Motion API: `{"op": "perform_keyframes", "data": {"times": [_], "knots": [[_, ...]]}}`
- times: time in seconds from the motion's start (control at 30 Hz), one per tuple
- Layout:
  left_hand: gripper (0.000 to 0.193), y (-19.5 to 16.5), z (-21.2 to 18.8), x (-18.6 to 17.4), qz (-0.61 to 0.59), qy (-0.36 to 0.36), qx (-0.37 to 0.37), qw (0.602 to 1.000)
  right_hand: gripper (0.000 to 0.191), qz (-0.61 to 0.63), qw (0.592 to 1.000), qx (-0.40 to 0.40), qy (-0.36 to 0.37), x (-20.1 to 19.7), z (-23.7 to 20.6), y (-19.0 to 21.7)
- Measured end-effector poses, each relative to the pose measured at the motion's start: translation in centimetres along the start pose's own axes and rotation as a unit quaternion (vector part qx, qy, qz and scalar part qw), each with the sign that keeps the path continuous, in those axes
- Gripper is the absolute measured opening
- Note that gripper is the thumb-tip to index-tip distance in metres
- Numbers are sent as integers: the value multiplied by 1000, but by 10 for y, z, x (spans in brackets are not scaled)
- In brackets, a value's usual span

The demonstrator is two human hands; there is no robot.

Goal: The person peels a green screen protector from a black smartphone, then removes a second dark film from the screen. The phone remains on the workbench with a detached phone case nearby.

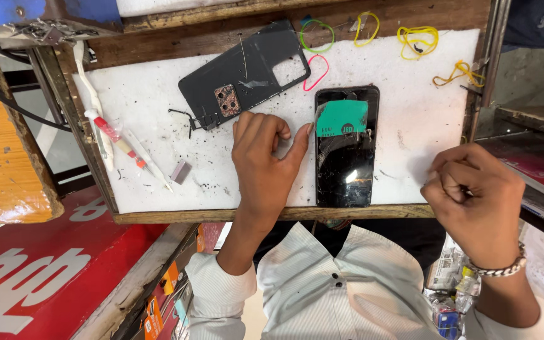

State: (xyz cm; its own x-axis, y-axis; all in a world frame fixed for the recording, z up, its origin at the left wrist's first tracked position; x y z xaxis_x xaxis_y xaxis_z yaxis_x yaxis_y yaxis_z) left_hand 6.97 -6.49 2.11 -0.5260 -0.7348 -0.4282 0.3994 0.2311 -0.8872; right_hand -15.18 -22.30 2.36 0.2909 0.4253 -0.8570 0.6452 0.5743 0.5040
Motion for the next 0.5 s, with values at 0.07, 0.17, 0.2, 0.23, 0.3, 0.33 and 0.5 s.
{"op": "perform_keyframes", "data": {"times": [0.07, 0.17, 0.2, 0.23, 0.3, 0.33, 0.5], "knots": [[33, 1, 0, 1, -3, 5, -8, 1000, 38, -7, 1000, 13, -15, 3, -9, -5], [32, 5, 0, 3, -18, 14, -37, 999, 38, -33, 998, 38, -24, 11, -23, -9], [33, 6, -1, 4, -23, 16, -45, 999, 39, -35, 998, 48, -25, 14, -27, -11], [33, 7, -1, 4, -30, 18, -51, 998, 40, -37, 997, 57, -27, 16, -30, -13], [33, 7, 0, 5, -21, 21, -48, 998, 41, -16, 997, 69, -33, 19, -34, -17], [32, 6, 0, 6, -18, 23, -47, 998, 41, -6, 996, 76, -35, 19, -36, -19], [31, 5, 1, 8, 1, 31, -21, 999, 45, 13, 997, 65, -48, 20, -41, -19]]}}
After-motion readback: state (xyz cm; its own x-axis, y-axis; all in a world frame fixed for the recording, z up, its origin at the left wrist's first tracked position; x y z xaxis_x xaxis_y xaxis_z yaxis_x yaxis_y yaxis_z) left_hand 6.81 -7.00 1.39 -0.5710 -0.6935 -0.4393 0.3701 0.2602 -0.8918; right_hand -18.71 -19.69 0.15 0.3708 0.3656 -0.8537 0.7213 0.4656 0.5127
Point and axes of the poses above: each hand's wrist, its own z-axis towards the middle knuckle, its own x-axis out of the palm, y = z × x, the point moved 9 cm from there along z, towards the middle knuckle, and after that the axes turned 13 degrees about -z, right-handed, at the moved point
